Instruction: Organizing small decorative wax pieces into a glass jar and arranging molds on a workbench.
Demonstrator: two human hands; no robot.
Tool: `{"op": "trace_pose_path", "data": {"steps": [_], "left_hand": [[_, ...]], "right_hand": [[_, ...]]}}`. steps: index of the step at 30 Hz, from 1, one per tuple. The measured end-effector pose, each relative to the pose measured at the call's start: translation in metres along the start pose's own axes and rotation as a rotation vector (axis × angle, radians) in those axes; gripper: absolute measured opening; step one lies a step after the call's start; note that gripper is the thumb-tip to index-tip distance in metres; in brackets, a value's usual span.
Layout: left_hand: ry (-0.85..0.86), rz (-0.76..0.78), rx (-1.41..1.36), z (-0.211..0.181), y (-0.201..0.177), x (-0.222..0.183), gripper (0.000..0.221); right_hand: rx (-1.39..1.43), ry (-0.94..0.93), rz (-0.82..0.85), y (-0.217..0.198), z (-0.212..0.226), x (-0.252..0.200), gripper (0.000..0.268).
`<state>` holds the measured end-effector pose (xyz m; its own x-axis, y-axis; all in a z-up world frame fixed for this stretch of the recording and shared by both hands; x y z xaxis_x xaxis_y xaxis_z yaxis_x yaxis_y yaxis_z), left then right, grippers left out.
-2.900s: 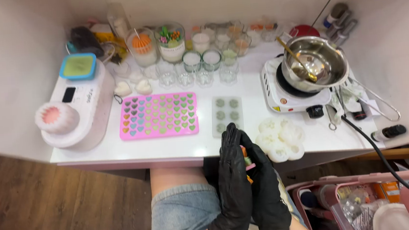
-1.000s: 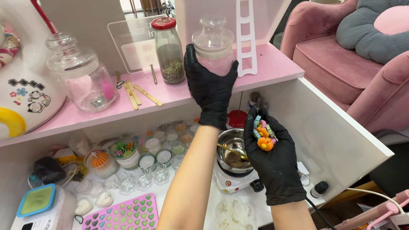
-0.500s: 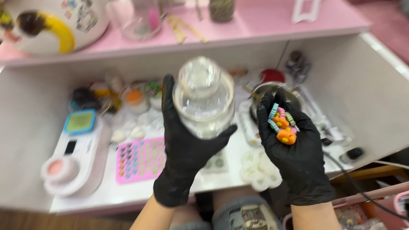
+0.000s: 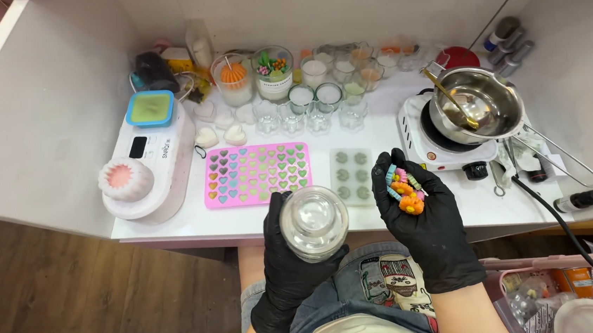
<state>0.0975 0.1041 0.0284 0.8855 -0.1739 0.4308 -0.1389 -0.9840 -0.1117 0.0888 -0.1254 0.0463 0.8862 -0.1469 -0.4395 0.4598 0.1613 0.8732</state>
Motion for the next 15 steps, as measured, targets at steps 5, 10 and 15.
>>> {"op": "trace_pose_path", "data": {"steps": [5, 10, 15], "left_hand": [[0.046, 0.005, 0.034, 0.016, 0.001, 0.003, 0.131], [0.06, 0.008, 0.032, 0.025, 0.003, 0.013, 0.129], [0.065, 0.013, -0.037, 0.039, 0.011, 0.018, 0.128]], "right_hand": [[-0.054, -0.038, -0.018, -0.009, 0.002, 0.009, 0.031], [-0.066, -0.002, -0.05, -0.013, -0.006, 0.019, 0.031], [-0.116, 0.033, -0.072, -0.016, -0.02, 0.029, 0.033]]}}
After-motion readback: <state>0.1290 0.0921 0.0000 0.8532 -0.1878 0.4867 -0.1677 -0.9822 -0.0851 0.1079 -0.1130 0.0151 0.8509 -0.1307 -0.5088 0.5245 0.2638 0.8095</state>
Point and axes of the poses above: each hand's wrist, its own x-axis towards the middle knuckle, its own y-axis out of the palm, z = x × y, the point moved 5 cm from there along x, towards the middle knuckle, and after that the axes turned 13 degrees about -x, right-handed, at the moved point
